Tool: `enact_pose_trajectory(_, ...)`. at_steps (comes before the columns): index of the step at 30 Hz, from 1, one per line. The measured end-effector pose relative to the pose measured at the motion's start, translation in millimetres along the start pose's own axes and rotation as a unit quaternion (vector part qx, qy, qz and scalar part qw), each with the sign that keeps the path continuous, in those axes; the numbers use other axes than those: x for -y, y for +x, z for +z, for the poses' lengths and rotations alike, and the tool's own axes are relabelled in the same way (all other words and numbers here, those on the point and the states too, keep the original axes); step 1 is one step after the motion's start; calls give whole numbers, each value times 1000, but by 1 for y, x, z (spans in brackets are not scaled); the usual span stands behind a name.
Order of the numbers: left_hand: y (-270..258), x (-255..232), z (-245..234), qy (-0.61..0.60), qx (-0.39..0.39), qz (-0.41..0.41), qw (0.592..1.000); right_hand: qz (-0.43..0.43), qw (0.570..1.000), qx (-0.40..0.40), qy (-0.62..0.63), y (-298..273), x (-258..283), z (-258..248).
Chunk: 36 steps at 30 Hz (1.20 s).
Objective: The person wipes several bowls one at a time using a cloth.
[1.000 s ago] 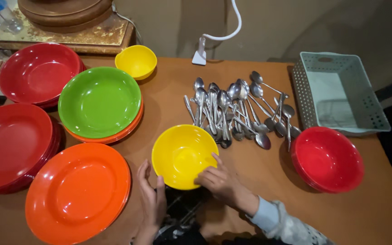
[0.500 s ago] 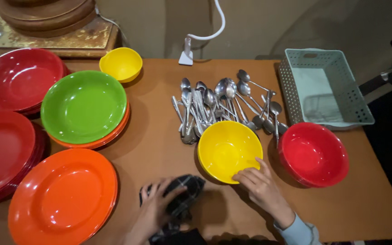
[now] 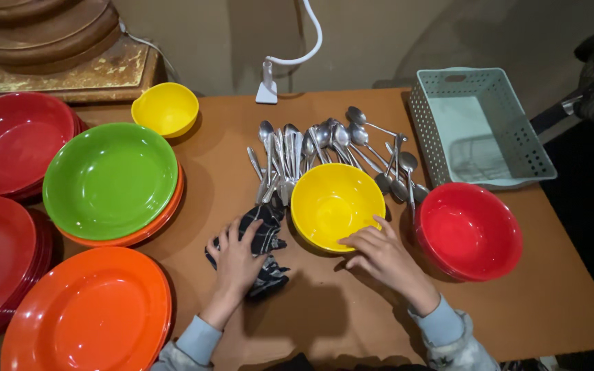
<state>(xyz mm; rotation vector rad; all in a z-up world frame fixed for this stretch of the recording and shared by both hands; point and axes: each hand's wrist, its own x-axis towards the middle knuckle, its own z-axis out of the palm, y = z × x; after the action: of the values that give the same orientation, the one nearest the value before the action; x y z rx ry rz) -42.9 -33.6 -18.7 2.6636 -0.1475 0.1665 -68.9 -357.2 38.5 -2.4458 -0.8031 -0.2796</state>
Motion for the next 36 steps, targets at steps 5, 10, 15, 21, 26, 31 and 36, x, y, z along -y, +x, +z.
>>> enact_pose_trajectory(5, -1, 13, 9, -7, -9, -2, 1000, 16, 999, -34, -19, 0, 1, 3)
enact_pose_trajectory(10, -4, 40, 21, 18, -15, -24, 999, 27, 999, -36, 8, 5, 9, -10)
enact_pose_trajectory(15, -2, 34, -7, -67, -69, -9, 995, -17, 996, -58, -59, 7, 24, -19)
enact_pose_trajectory(21, -18, 11, -52, 47, 184, 66, 980, -64, 987, -132, -71, -5, 46, -26)
enact_pose_trajectory(26, -28, 29, -41, 37, 93, 71, 992, -210, 971, -117, -11, -19, 59, -11)
enact_pose_trajectory(31, -30, 45, -48, -88, -47, -9, 995, -341, 937, -39, 65, -26, 69, 9)
enact_pose_trajectory(36, -28, 48, -57, -249, -204, -26, 946, -330, 936, -25, 118, -39, 66, 33)
